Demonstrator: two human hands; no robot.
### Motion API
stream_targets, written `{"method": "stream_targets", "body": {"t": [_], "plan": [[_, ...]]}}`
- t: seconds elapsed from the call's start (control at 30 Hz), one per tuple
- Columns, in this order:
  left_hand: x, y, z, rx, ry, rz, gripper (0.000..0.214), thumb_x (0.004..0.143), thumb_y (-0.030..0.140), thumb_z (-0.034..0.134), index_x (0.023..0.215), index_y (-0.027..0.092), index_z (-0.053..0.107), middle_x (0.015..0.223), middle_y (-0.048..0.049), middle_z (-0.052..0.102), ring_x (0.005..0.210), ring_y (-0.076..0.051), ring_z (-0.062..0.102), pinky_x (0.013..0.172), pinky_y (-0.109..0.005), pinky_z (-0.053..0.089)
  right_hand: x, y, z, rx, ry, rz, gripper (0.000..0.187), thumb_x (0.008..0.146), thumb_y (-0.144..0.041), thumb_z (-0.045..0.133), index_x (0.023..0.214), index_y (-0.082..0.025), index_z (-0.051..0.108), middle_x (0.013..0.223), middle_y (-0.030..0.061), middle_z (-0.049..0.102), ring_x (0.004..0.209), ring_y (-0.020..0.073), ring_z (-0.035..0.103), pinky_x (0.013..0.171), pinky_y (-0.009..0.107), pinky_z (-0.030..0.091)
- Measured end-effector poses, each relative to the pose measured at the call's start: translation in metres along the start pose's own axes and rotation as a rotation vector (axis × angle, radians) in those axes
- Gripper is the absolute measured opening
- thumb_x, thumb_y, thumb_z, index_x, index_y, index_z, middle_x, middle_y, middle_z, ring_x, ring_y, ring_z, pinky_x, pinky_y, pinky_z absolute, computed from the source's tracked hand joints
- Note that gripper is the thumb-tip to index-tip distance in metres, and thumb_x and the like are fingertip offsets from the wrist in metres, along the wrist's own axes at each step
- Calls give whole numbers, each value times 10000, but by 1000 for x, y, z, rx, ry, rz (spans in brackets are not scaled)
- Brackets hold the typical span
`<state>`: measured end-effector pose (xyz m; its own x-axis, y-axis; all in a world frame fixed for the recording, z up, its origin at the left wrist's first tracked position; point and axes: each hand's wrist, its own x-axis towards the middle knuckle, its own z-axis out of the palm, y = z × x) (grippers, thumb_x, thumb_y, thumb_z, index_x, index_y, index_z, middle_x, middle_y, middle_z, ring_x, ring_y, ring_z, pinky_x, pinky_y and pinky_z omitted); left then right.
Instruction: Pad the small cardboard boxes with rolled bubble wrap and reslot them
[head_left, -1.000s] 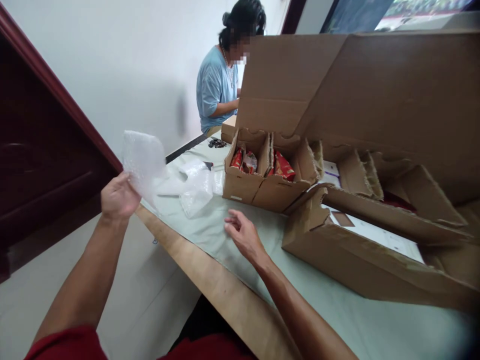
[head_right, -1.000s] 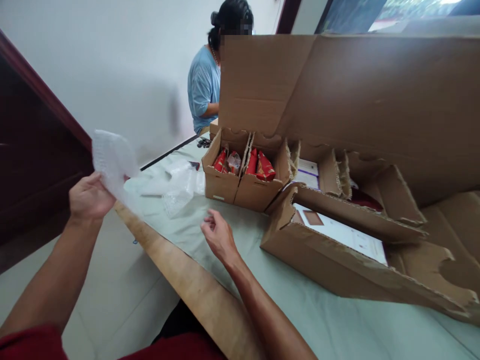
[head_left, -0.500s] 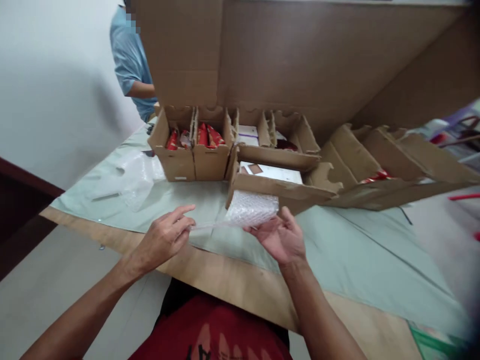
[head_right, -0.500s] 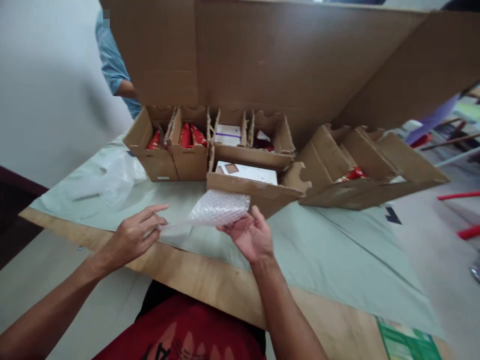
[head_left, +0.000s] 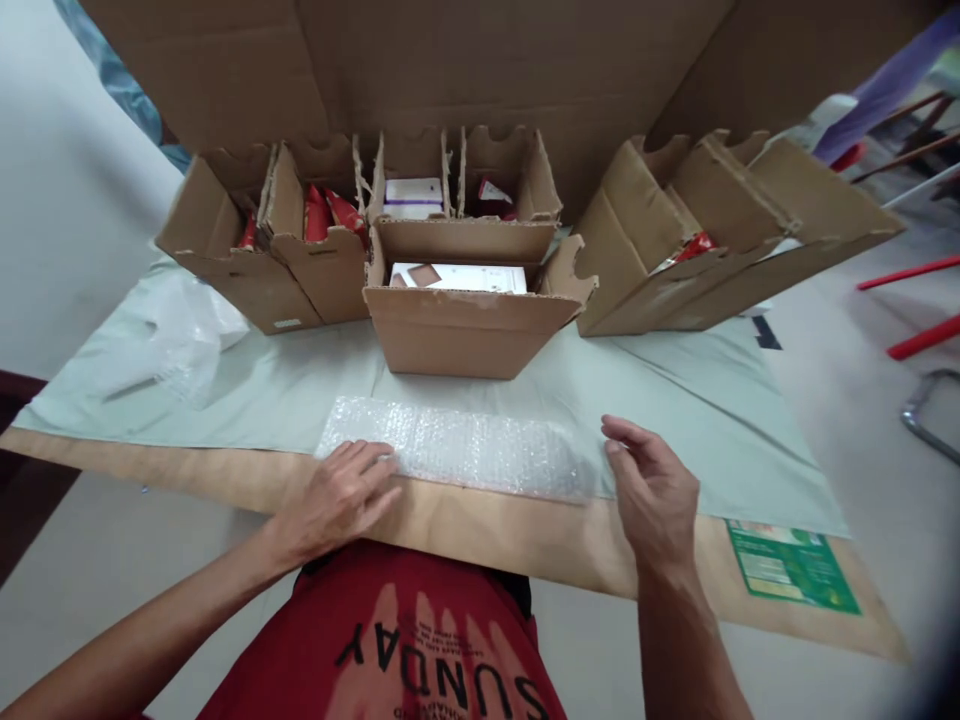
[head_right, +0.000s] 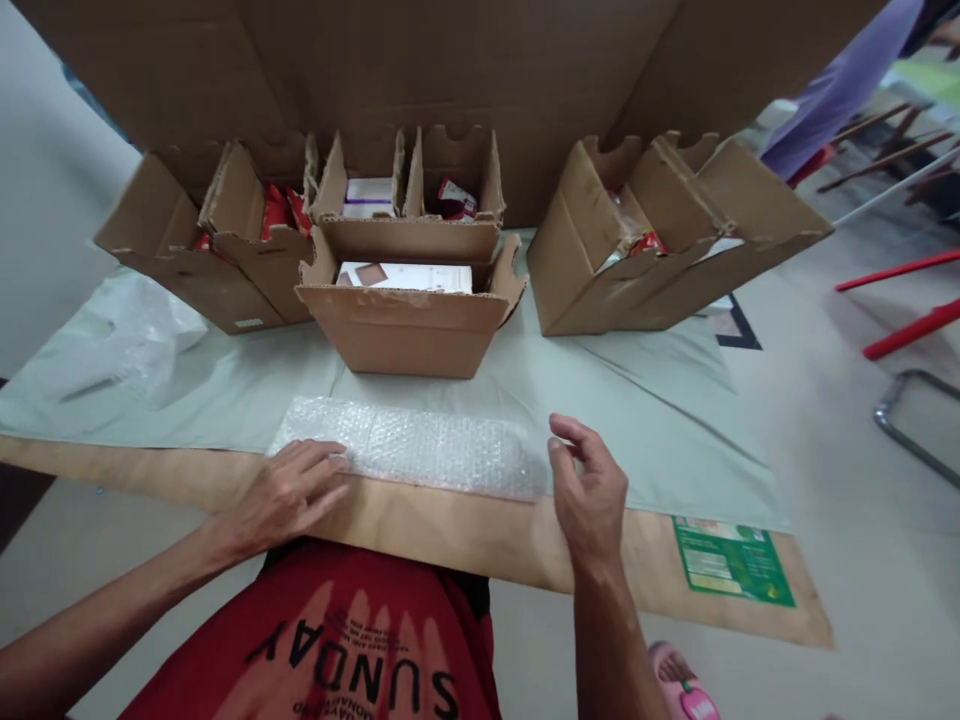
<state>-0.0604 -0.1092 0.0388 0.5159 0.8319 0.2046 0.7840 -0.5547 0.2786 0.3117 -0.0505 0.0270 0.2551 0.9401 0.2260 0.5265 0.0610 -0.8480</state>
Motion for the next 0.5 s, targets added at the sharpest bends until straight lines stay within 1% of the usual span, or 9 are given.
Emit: {"method": "stream_targets", "body": {"t": [0.03, 0.07, 0.13, 0.2, 0.23, 0.3, 0.33, 0.43, 0.5], "plan": [[4, -2, 2, 15, 41, -14, 206, 963, 199, 555, 1153, 204, 633, 1181, -122, 680, 1025, -263, 643, 902, -444, 526, -3, -5, 0, -36, -28, -101, 248, 932, -349, 580, 1101, -227, 714, 1185, 97, 735, 1121, 257, 667, 989, 458, 498], [9, -4, 4, 35, 70, -29, 210, 964, 162, 531, 1142, 201, 637, 1172, -121, 680, 1028, -261, 642, 899, -436, 526, -6, -11, 4, -73, -84, -202, 231, 947, -328, 567, 1098, -236, 716, 1177, 90, 737, 1119, 254, 664, 987, 450, 496], [22, -9, 10, 71, 68, -55, 215, 951, 117, 508, 1092, 193, 652, 1122, -115, 682, 1000, -259, 638, 867, -418, 532, -10, -19, 21, -184, -244, -361, 229, 954, -288, 558, 1111, -241, 719, 1172, 91, 739, 1086, 260, 662, 951, 445, 493], [32, -13, 15, 74, 11, -72, 204, 932, 98, 511, 1030, 189, 665, 1042, -101, 678, 949, -256, 629, 829, -402, 539, -11, -22, 42, -329, -367, -428, 218, 952, -250, 550, 1071, -230, 730, 1157, 104, 740, 1037, 277, 648, 888, 444, 478], [35, -14, 16, 59, -14, -76, 192, 924, 97, 520, 1002, 192, 668, 1006, -92, 673, 926, -252, 624, 817, -396, 542, -11, -21, 51, -396, -396, -439, 204, 952, -233, 545, 1028, -223, 734, 1143, 109, 740, 1014, 283, 636, 858, 439, 464], [38, -16, 18, 21, -34, -86, 168, 920, 112, 542, 976, 201, 672, 978, -80, 663, 909, -246, 617, 814, -390, 544, -11, -19, 62, -478, -402, -458, 189, 958, -207, 535, 938, -216, 723, 1110, 110, 740, 980, 281, 616, 830, 427, 436], [38, -16, 18, 11, -29, -93, 161, 919, 121, 552, 984, 207, 673, 983, -79, 659, 916, -245, 617, 821, -390, 544, -11, -19, 63, -492, -388, -478, 188, 962, -196, 531, 911, -215, 711, 1113, 108, 736, 981, 277, 611, 834, 423, 428], [40, -14, 12, 52, 29, -104, 211, 901, 129, 584, 1081, 207, 662, 1068, -103, 652, 981, -264, 617, 863, -423, 540, -11, -25, 57, -503, -307, -591, 178, 973, -165, 521, 895, -213, 674, 1216, 117, 705, 1063, 273, 610, 887, 422, 420], [45, -13, 6, 82, 83, -71, 310, 884, 128, 603, 1186, 192, 631, 1215, -148, 630, 1119, -308, 596, 937, -481, 520, -12, -33, 48, -511, -259, -684, 161, 978, -156, 526, 896, -217, 651, 1295, 121, 678, 1142, 278, 604, 934, 435, 416]]}}
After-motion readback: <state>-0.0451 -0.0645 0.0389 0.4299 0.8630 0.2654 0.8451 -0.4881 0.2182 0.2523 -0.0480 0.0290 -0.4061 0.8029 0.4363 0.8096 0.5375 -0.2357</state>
